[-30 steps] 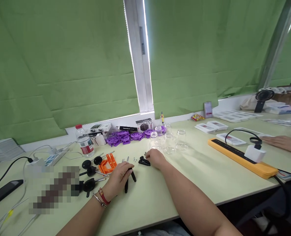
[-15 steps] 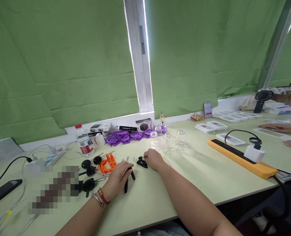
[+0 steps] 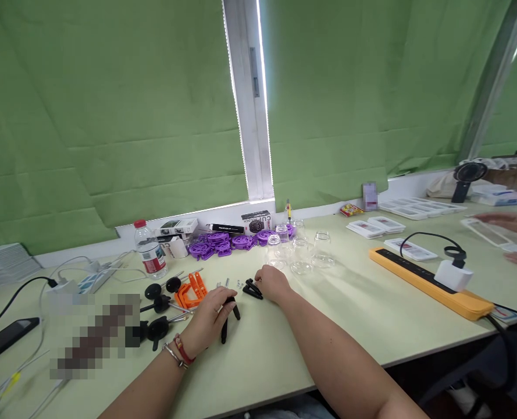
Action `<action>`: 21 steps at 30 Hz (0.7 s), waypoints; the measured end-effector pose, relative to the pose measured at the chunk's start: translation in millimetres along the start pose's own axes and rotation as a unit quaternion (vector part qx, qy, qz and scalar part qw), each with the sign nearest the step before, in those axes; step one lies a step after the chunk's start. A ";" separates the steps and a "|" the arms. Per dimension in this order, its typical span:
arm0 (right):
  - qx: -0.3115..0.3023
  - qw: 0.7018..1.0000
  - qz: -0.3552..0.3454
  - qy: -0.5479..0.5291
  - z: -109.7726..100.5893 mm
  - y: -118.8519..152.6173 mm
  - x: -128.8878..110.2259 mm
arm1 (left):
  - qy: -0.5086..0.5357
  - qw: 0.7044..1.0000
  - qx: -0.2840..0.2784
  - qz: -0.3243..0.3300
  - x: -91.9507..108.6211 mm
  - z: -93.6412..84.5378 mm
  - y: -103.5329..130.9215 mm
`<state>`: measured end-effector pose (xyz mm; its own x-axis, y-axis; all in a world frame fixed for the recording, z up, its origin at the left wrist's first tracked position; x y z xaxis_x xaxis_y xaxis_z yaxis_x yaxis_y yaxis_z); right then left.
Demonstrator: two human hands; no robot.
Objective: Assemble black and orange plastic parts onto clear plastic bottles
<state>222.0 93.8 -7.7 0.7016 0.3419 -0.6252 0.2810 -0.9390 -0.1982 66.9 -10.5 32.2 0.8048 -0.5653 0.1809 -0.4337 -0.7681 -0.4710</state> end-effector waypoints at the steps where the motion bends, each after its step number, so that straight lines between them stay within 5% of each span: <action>1: 0.003 1.000 -0.001 0.001 0.0 -0.2 -0.5 | 0.000 1.000 0.000 0.000 0.2 -0.2 0.0; 21: 0.012 1.000 -0.015 0.007 0.0 -0.3 -4.3 | 0.003 1.000 0.003 0.005 1.2 -1.5 0.1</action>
<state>218.9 92.6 -4.9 0.7027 0.3707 -0.6073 0.2872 -0.9287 -0.2347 67.2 -11.7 33.7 0.7976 -0.5752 0.1817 -0.4392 -0.7602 -0.4787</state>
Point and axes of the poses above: each hand's wrist, its own y-axis away from the middle knuckle, its own z-axis out of the palm, x = y × z, the point moved 6 cm from there along -y, towards the middle knuckle, and after that the axes turned 15 degrees about -y, right-handed, at the moved point
